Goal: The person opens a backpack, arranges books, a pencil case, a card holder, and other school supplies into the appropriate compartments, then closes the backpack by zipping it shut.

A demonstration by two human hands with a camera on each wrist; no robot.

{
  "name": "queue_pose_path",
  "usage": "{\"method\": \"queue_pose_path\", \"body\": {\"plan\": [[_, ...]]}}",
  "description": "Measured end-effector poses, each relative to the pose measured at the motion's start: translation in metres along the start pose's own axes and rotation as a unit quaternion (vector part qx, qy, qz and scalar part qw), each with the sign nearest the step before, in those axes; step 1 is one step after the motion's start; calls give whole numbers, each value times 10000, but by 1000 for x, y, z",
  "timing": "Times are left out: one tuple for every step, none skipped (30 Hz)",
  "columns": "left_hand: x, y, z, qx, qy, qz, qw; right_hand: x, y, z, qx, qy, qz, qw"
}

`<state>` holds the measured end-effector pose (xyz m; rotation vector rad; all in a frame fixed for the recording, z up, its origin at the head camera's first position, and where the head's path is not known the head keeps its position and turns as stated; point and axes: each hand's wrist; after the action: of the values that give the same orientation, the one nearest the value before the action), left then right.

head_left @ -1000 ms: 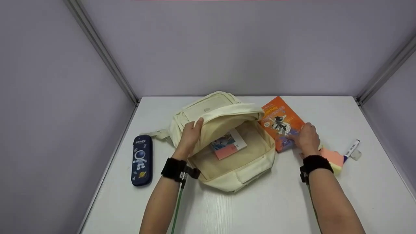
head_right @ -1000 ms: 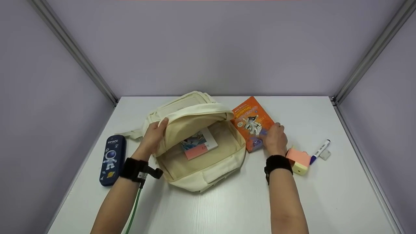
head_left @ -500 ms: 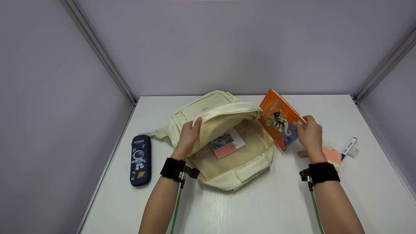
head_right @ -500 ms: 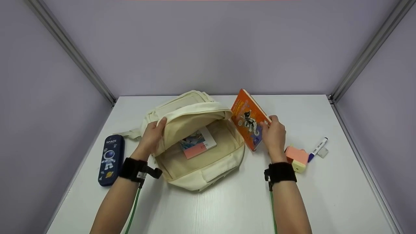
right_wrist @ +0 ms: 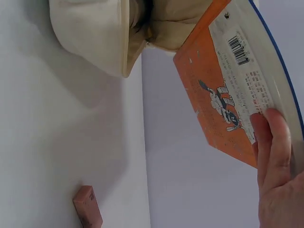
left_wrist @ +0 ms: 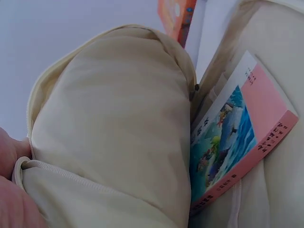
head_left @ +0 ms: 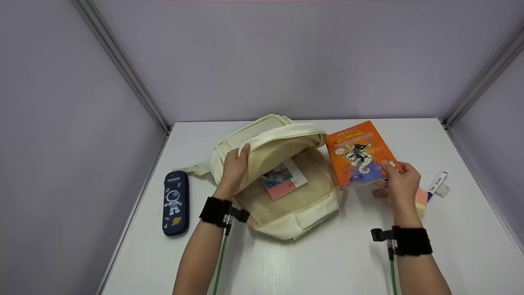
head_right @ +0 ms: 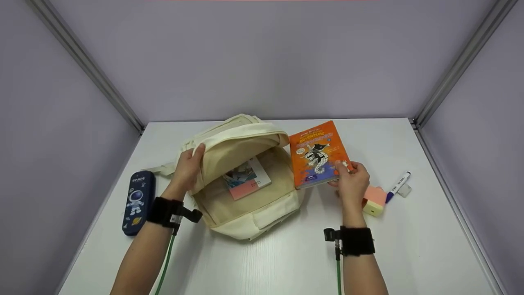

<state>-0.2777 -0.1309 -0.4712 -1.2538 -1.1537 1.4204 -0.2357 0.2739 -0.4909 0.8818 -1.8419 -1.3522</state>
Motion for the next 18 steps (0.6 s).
{"method": "queue_pose_path", "body": {"plan": [[0,-1,1,-18,-49,-7,10000,-1,0,-2,132,1,201,9997],[-1,-3,1,-31,-88,-12,10000,-1,1,-4,213,-12,331,9992],[-1,-4,1,-55,-132,-3,9999,-1,0,-7,287,-18,446,9986],[-2,-4,2,-86,-171,-1,9998,-2,0,-9,366,-9,543,9979],[-2,-5,2,-120,-216,1,9997,-2,-1,-12,430,1,608,9972],[-2,-6,2,-155,-254,19,9996,-2,-2,-15,482,9,645,9967],[-2,-6,2,-182,-292,9,9994,-2,-3,-17,522,44,726,9960],[-2,-7,2,-187,-323,17,9993,-2,-5,-20,558,85,786,9953],[-2,-7,2,-184,-356,18,9992,-2,-7,-22,602,141,879,9942],[-2,-8,2,-177,-380,3,9991,-1,-10,-25,644,202,956,9931],[-2,-8,2,-153,-384,-30,9991,-1,-12,-26,680,274,1019,9921],[-2,-9,2,-124,-386,-56,9992,-1,-15,-28,703,345,1051,9914],[-2,-9,2,-101,-386,-89,9992,0,-18,-30,739,438,1067,9906],[-2,-9,1,-95,-384,-102,9992,0,-21,-31,779,546,1062,9898],[-2,-10,1,-90,-389,-112,9991,1,-24,-32,825,678,1060,9886],[-2,-10,1,-95,-387,-117,9991,3,-27,-33,855,806,1004,9880],[-2,-11,1,-100,-373,-116,9992,5,-30,-33,877,935,925,9874],[-1,-11,1,-109,-374,-100,9992,7,-33,-34,907,1067,839,9866]]}}
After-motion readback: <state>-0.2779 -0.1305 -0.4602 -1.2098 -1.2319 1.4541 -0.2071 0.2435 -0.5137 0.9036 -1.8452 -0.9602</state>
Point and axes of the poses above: each hand's wrist, its own z-axis towards the middle knuckle, its own x-axis out of the palm, y = z × x, and after that the axes turned 3 degrees about x, right-handed
